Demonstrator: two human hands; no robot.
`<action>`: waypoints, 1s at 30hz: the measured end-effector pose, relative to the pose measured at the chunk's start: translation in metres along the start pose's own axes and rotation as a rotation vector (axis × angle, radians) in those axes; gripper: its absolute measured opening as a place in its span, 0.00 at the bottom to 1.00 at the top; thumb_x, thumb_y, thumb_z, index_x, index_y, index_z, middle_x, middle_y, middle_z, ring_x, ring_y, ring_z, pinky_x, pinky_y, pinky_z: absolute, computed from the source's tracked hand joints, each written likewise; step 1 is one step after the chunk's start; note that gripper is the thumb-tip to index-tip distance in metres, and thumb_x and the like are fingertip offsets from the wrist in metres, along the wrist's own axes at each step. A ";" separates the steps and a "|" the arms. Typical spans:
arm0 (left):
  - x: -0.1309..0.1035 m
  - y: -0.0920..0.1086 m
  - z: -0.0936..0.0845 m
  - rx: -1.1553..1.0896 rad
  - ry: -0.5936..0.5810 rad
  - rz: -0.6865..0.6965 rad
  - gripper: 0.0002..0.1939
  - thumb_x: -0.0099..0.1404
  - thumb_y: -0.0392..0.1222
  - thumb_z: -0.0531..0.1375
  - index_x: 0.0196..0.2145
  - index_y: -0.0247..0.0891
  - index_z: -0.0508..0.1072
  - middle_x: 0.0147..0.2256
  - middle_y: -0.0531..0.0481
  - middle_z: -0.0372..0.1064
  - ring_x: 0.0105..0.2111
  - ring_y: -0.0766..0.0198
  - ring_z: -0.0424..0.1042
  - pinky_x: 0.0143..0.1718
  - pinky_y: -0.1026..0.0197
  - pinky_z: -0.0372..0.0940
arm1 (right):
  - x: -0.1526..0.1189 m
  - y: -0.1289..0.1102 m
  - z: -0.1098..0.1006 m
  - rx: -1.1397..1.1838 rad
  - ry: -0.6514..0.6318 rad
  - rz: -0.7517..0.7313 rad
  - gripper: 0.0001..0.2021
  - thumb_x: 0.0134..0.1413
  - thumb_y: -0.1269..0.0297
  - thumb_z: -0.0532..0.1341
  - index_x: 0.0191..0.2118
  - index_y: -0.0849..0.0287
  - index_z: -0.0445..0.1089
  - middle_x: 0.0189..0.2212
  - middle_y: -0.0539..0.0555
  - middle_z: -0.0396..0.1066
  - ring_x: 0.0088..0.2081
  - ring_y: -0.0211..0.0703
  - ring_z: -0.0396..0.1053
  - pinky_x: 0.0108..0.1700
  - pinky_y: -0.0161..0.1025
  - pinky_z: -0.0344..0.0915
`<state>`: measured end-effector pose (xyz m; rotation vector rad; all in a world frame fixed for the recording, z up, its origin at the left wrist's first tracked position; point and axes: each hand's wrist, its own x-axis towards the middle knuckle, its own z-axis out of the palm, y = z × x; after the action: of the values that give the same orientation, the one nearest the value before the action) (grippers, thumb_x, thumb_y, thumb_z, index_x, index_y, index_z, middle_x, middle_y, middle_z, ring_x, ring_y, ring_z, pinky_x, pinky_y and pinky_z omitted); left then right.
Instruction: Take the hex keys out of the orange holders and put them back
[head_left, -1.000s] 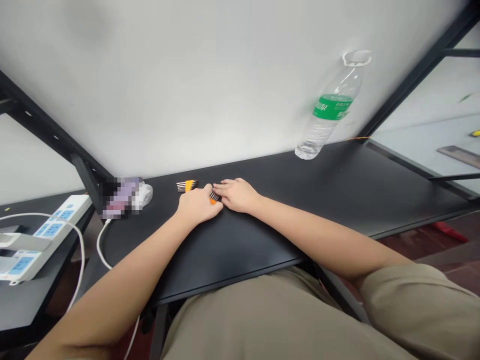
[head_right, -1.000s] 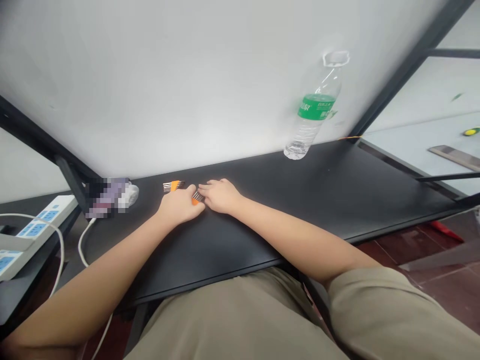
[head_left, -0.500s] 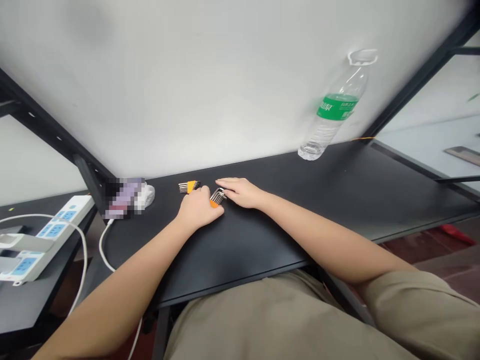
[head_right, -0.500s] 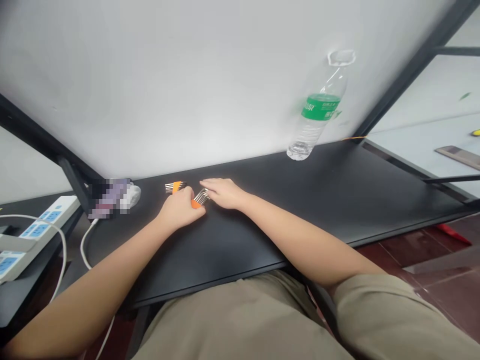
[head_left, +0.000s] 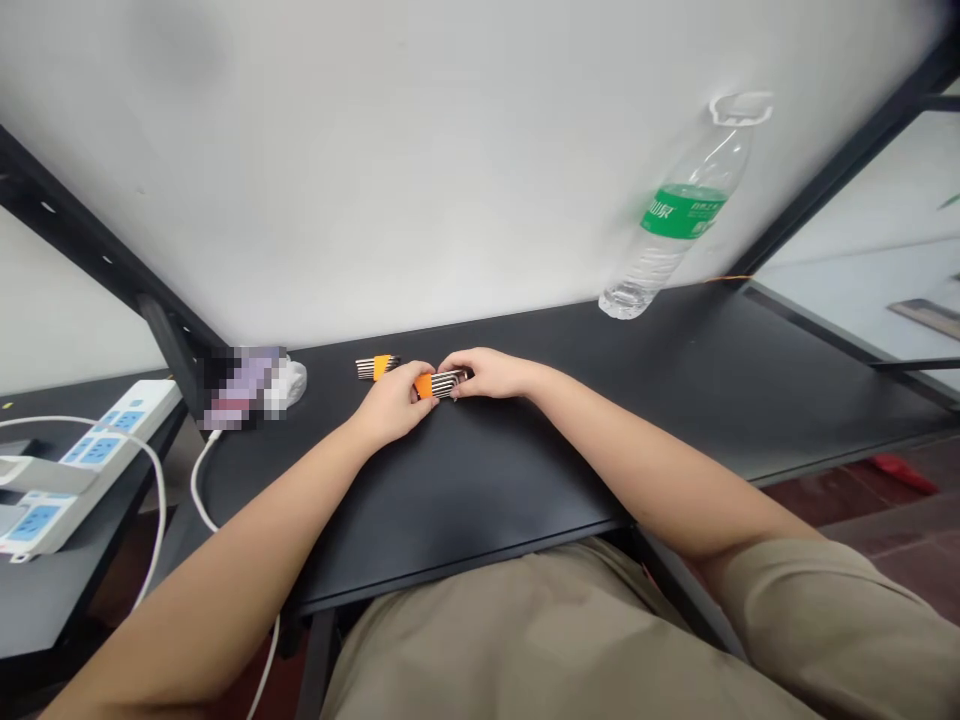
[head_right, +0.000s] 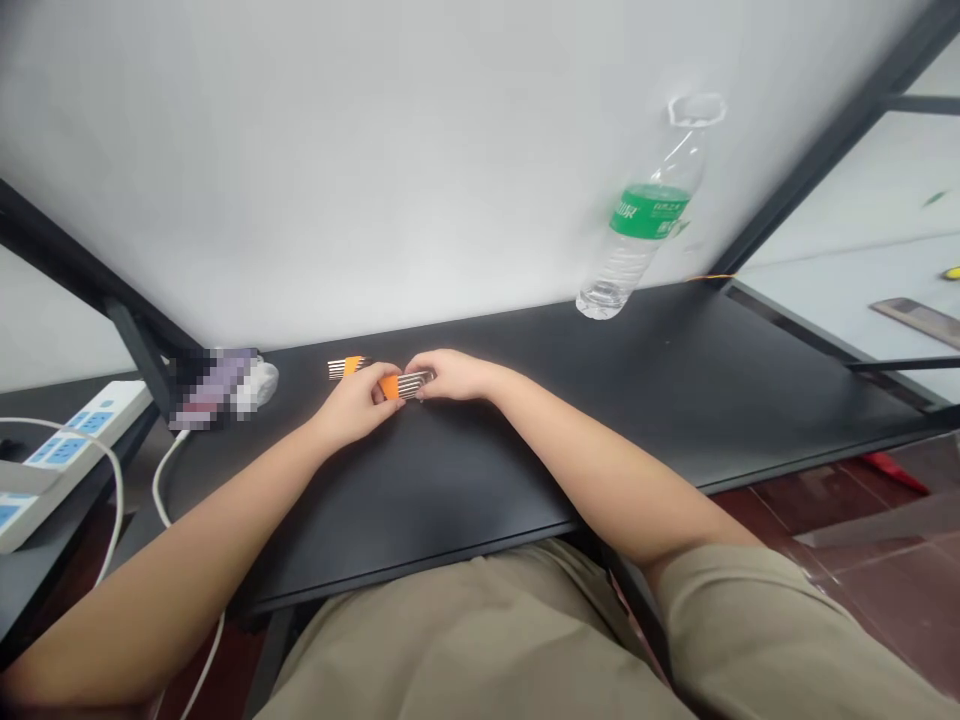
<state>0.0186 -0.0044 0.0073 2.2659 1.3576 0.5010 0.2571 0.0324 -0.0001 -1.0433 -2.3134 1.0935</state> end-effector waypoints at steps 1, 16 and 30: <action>0.001 -0.002 0.000 -0.032 0.006 0.001 0.21 0.63 0.46 0.62 0.53 0.42 0.71 0.35 0.51 0.73 0.32 0.59 0.72 0.36 0.58 0.66 | 0.000 -0.002 0.000 0.004 -0.008 0.015 0.16 0.56 0.65 0.67 0.51 0.54 0.75 0.42 0.50 0.79 0.42 0.44 0.76 0.45 0.39 0.71; 0.011 -0.011 0.013 -0.826 0.109 -0.091 0.19 0.62 0.44 0.67 0.48 0.35 0.71 0.41 0.43 0.78 0.34 0.61 0.79 0.39 0.55 0.74 | -0.010 -0.019 0.014 0.437 0.096 0.062 0.11 0.59 0.65 0.66 0.47 0.60 0.73 0.40 0.58 0.81 0.38 0.45 0.79 0.39 0.39 0.75; 0.006 -0.002 0.006 -0.922 -0.003 -0.158 0.24 0.58 0.42 0.73 0.50 0.32 0.75 0.35 0.42 0.79 0.30 0.60 0.79 0.33 0.59 0.76 | -0.012 -0.017 0.015 0.673 -0.001 0.190 0.13 0.55 0.62 0.72 0.43 0.63 0.77 0.34 0.58 0.79 0.30 0.40 0.77 0.31 0.33 0.76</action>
<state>0.0229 0.0008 0.0014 1.3936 0.9839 0.8473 0.2479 0.0085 0.0036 -0.9813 -1.6501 1.7694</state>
